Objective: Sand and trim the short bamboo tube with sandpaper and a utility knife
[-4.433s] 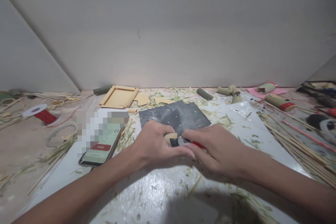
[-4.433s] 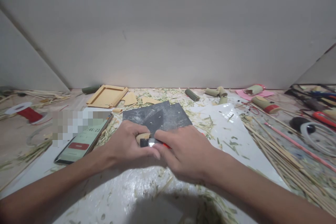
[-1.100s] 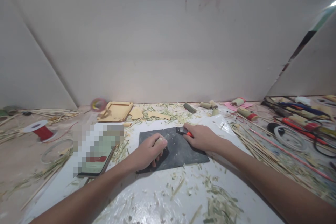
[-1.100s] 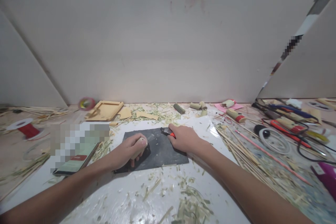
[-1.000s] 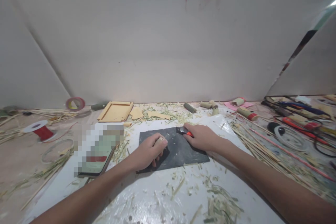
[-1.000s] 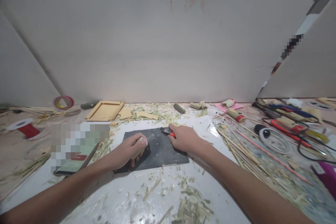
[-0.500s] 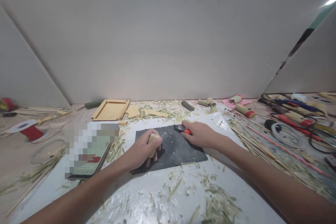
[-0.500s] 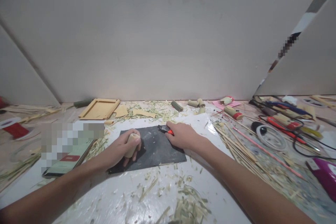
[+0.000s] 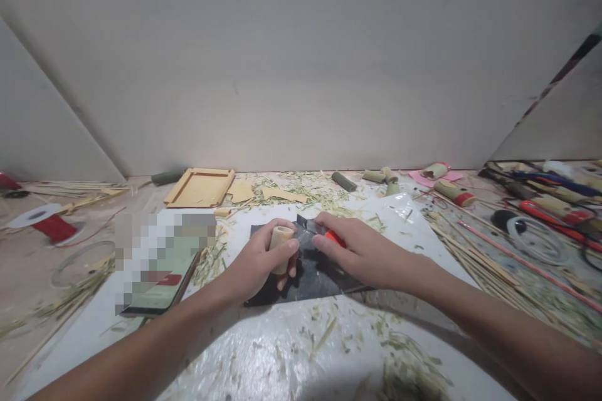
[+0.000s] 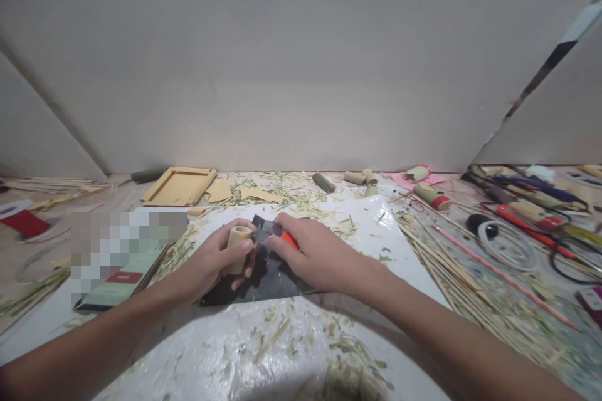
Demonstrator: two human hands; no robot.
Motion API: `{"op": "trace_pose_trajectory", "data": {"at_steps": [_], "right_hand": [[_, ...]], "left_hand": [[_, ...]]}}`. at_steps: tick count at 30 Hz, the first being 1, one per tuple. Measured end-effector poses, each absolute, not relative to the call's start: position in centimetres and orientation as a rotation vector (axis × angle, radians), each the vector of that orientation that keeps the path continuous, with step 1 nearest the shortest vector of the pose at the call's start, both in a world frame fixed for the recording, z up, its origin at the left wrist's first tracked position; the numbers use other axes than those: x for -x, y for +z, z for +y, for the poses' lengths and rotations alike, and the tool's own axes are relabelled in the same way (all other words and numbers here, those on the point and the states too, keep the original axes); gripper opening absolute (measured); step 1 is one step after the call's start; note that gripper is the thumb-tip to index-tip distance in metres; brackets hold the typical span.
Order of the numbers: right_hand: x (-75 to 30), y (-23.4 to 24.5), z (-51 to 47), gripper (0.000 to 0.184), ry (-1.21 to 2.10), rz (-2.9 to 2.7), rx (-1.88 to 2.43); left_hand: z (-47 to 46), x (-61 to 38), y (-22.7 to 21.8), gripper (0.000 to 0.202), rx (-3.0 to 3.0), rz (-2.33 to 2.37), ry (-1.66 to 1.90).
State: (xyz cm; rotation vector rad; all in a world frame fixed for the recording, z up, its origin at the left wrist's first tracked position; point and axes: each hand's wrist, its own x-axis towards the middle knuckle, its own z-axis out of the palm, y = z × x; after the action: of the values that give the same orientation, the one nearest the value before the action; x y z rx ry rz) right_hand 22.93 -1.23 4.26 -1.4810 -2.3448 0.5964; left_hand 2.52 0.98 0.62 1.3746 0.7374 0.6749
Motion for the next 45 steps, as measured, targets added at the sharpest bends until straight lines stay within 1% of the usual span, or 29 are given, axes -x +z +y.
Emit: {"op": "trace_pose_trajectory", "data": {"at_steps": [3, 6, 11, 14, 16, 18, 21, 23, 25, 27, 31, 33, 38, 45], "right_hand": [[-22.5, 4.1, -1.4, 0.028, 0.726, -2.398, 1.358], [-22.6, 3.9, -1.4, 0.03, 0.653, -2.44, 1.312], [-22.8, 3.5, -1.2, 0.032, 0.544, -2.449, 1.314], [-22.7, 3.3, -1.4, 0.032, 0.537, -2.419, 1.345], [-22.5, 3.3, -1.6, 0.033, 0.626, -2.394, 1.356], [-22.2, 3.4, -2.0, 0.034, 0.773, -2.349, 1.344], [-22.0, 3.6, -2.4, 0.031, 1.061, -2.22, 1.296], [-22.0, 3.7, -2.4, 0.027, 1.277, -2.106, 1.259], [-22.1, 3.7, -2.4, 0.028, 1.417, -2.021, 1.23], [-22.1, 3.7, -2.2, 0.031, 1.432, -2.002, 1.201], [-21.8, 3.8, -2.1, 0.036, 1.289, -2.064, 1.203], [-21.6, 3.9, -2.3, 0.038, 1.287, -2.082, 1.237], [-21.8, 3.9, -2.7, 0.036, 1.665, -1.999, 1.204], [-21.8, 4.4, -3.1, 0.035, 1.488, -2.087, 1.21]], "left_hand": [[0.8, -2.3, 0.5, 0.034, -1.295, 0.664, 0.604], [0.8, -2.1, 0.4, 0.038, -1.293, 0.654, 0.561], [1.3, -2.2, 0.1, 0.033, -1.361, 0.637, 0.621], [1.4, -2.2, -0.2, 0.029, -1.326, 0.624, 0.695], [1.3, -2.1, -0.2, 0.029, -1.307, 0.607, 0.712], [1.1, -1.9, 0.0, 0.034, -1.316, 0.584, 0.705], [0.7, -1.8, 0.3, 0.039, -1.351, 0.568, 0.687], [0.5, -1.8, 0.4, 0.037, -1.375, 0.583, 0.687], [0.5, -1.9, 0.4, 0.037, -1.391, 0.605, 0.689], [0.5, -2.0, 0.5, 0.037, -1.404, 0.618, 0.695], [0.6, -2.0, 0.7, 0.038, -1.453, 0.612, 0.682], [0.6, -2.0, 0.9, 0.039, -1.472, 0.604, 0.668], [0.4, -1.9, 1.2, 0.035, -1.559, 0.634, 0.672], [0.2, -1.7, 1.5, 0.03, -1.607, 0.656, 0.633]]}}
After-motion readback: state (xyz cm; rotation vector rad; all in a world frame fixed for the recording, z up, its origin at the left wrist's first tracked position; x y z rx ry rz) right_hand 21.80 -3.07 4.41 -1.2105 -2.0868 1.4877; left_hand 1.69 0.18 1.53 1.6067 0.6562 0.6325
